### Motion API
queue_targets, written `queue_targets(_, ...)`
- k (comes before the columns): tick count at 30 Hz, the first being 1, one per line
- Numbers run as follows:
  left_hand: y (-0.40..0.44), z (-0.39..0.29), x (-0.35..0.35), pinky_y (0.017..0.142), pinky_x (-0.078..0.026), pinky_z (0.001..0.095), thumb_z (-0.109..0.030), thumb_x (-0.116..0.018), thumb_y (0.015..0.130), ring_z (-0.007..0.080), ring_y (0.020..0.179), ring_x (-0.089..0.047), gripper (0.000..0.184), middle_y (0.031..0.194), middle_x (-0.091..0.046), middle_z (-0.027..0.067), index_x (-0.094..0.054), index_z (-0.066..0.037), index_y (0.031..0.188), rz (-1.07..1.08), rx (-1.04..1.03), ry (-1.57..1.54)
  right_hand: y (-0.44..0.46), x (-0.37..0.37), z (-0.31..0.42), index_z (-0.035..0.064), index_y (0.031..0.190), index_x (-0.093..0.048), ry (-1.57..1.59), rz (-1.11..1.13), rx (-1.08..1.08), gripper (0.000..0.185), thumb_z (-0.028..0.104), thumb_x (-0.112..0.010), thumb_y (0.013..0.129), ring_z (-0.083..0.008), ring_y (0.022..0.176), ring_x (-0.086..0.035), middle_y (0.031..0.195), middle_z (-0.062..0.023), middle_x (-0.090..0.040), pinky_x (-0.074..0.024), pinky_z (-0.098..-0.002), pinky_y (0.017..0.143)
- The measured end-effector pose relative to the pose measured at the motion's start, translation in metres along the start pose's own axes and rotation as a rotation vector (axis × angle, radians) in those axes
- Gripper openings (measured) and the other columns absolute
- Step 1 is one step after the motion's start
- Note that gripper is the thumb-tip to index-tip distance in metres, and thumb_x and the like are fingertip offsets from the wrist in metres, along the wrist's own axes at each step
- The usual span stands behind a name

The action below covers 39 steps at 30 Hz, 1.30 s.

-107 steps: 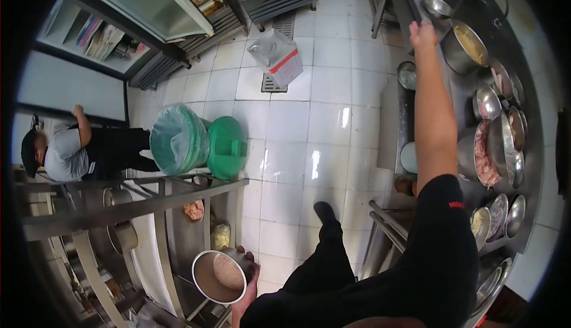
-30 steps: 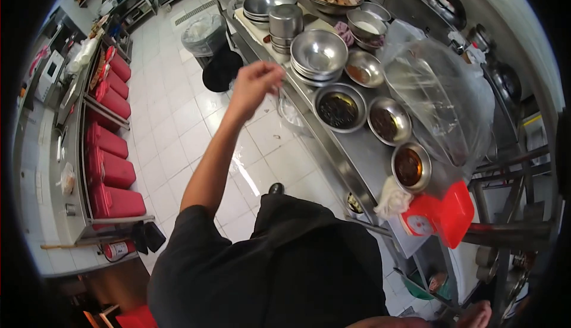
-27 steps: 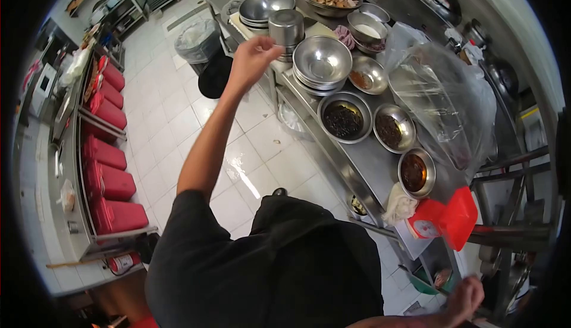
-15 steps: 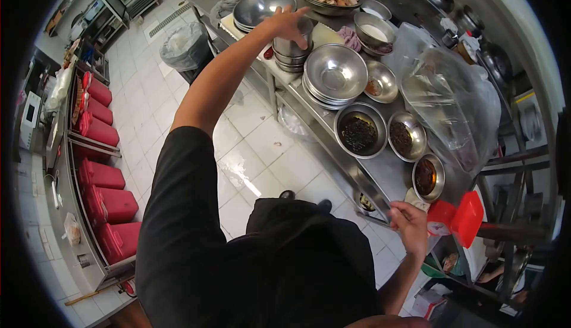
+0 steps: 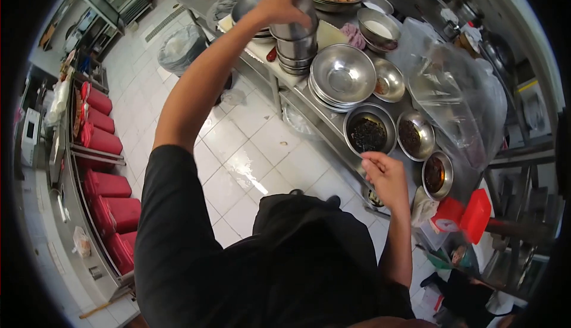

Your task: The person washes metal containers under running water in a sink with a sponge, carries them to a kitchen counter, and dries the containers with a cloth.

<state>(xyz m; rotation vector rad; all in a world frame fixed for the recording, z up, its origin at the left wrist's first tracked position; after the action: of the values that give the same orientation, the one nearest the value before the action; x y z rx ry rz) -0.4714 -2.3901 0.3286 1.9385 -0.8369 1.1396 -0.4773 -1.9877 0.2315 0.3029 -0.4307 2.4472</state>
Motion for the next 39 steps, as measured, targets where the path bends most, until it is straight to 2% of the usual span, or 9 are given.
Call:
queue_targets(2, -0.016, 0.006, 0.032, 0.096, -0.040, 0.0424, -0.044, -0.076, 0.054, 0.0374, 0.119, -0.042, 0.094, 0.121, -0.048, 0.0246, -0.042, -0.009, 0.135, -0.027, 0.019, -0.195, 0.009, -0.003, 0.003, -0.0027, 0.097, -0.065, 0.033, 0.004, 0.017, 0.018, 0.008, -0.062, 0.084, -0.0060, 0.059, -0.052, 0.068, -0.0006, -0.060, -0.0427, -0.0218, 0.054)
queue_targets(4, -0.049, 0.005, 0.077, 0.079, -0.051, 0.0322, -0.025, -0.078, 0.062, 0.0239, 0.086, -0.064, 0.086, 0.106, -0.061, 0.0175, -0.038, 0.000, 0.135, -0.233, -0.196, -0.337, 0.020, 0.000, 0.011, -0.0026, 0.097, -0.065, 0.001, -0.016, 0.046, 0.017, 0.008, -0.061, 0.084, -0.0055, 0.059, -0.052, 0.069, -0.0006, -0.060, -0.0430, -0.0215, 0.054)
queue_targets(6, -0.099, 0.018, 0.102, 0.095, -0.041, 0.0423, -0.036, -0.077, 0.060, 0.0348, 0.116, -0.046, 0.090, 0.122, -0.046, 0.0242, -0.039, -0.001, 0.134, -0.181, 0.018, -0.673, 0.034, 0.006, 0.023, -0.0024, 0.097, -0.065, -0.020, -0.024, 0.091, 0.017, 0.008, -0.061, 0.084, -0.0052, 0.059, -0.052, 0.069, -0.0005, -0.060, -0.0430, -0.0213, 0.054)
queue_targets(9, -0.199, 0.094, 0.112, 0.095, -0.042, 0.0360, -0.023, -0.075, 0.069, 0.0305, 0.111, -0.052, 0.083, 0.134, -0.036, 0.0218, -0.034, 0.002, 0.136, -0.576, 0.273, -0.399, 0.052, 0.011, 0.057, -0.0011, 0.098, -0.065, -0.026, -0.027, 0.174, 0.017, 0.009, -0.061, 0.085, -0.0057, 0.060, -0.052, 0.070, -0.0002, -0.061, -0.0437, -0.0209, 0.056)
queue_targets(11, -0.266, 0.103, 0.085, 0.094, -0.042, 0.0331, -0.014, -0.066, 0.077, 0.0275, 0.108, -0.053, 0.073, 0.127, -0.045, 0.0186, -0.029, -0.001, 0.139, -0.688, 0.381, -0.963, 0.064, 0.007, 0.081, -0.0007, 0.098, -0.065, -0.037, -0.012, 0.222, 0.015, 0.005, -0.060, 0.084, -0.0056, 0.060, -0.053, 0.074, -0.0014, -0.062, -0.0427, -0.0202, 0.054)
queue_targets(14, -0.342, 0.138, -0.006, 0.086, -0.046, 0.0410, -0.037, -0.052, 0.086, 0.0264, 0.103, -0.057, 0.050, 0.116, -0.056, 0.0115, -0.046, -0.008, 0.127, -0.743, 0.688, -1.674, 0.076, -0.003, 0.136, -0.0012, 0.098, -0.065, -0.039, 0.105, 0.378, 0.016, 0.004, -0.061, 0.084, -0.0058, 0.062, -0.055, 0.075, -0.0017, -0.063, -0.0446, -0.0211, 0.055)
queue_targets(18, -0.379, 0.088, -0.068, 0.076, -0.044, 0.0454, -0.060, -0.048, 0.080, 0.0252, 0.098, -0.054, 0.057, 0.112, -0.057, 0.0070, -0.051, -0.017, 0.118, -0.688, 0.931, -2.127, 0.067, 0.005, 0.249, -0.0018, 0.095, -0.065, -0.216, 0.038, 0.736, 0.016, 0.008, -0.061, 0.083, -0.0076, 0.065, -0.056, 0.076, -0.0053, -0.066, -0.0457, -0.0243, 0.059)
queue_targets(26, -0.355, 0.054, -0.067, 0.097, -0.037, 0.0482, -0.060, -0.045, 0.083, 0.0320, 0.114, -0.042, 0.070, 0.129, -0.040, 0.0166, -0.038, -0.010, 0.131, -0.816, 0.693, -2.271, 0.056, 0.000, 0.382, -0.0020, 0.093, -0.065, -0.141, -0.020, 1.045, 0.015, 0.007, -0.059, 0.083, -0.0059, 0.061, -0.054, 0.074, -0.0023, -0.063, -0.0445, -0.0209, 0.056)
queue_targets(39, -0.379, 0.190, -0.037, 0.103, -0.032, 0.0523, -0.055, -0.048, 0.083, 0.0324, 0.125, -0.036, 0.067, 0.136, -0.036, 0.0136, -0.035, -0.014, 0.134, -1.136, 0.686, -2.244, 0.363, -0.328, 0.355, -0.0009, 0.087, -0.067, -0.753, 0.347, 0.686, 0.022, 0.010, -0.053, 0.075, -0.0195, 0.065, -0.066, 0.070, -0.0138, -0.066, -0.0519, -0.0316, 0.063)
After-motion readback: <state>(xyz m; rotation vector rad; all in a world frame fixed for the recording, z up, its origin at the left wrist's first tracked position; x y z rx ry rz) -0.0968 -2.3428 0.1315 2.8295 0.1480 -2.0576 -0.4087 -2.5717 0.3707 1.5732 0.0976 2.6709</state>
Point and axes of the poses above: each hand's wrist, its own y-axis towards the middle knuckle, its own x-axis out of the back of the hand, z = x × y, the point moved 7 cm from there along y, towards the middle knuckle
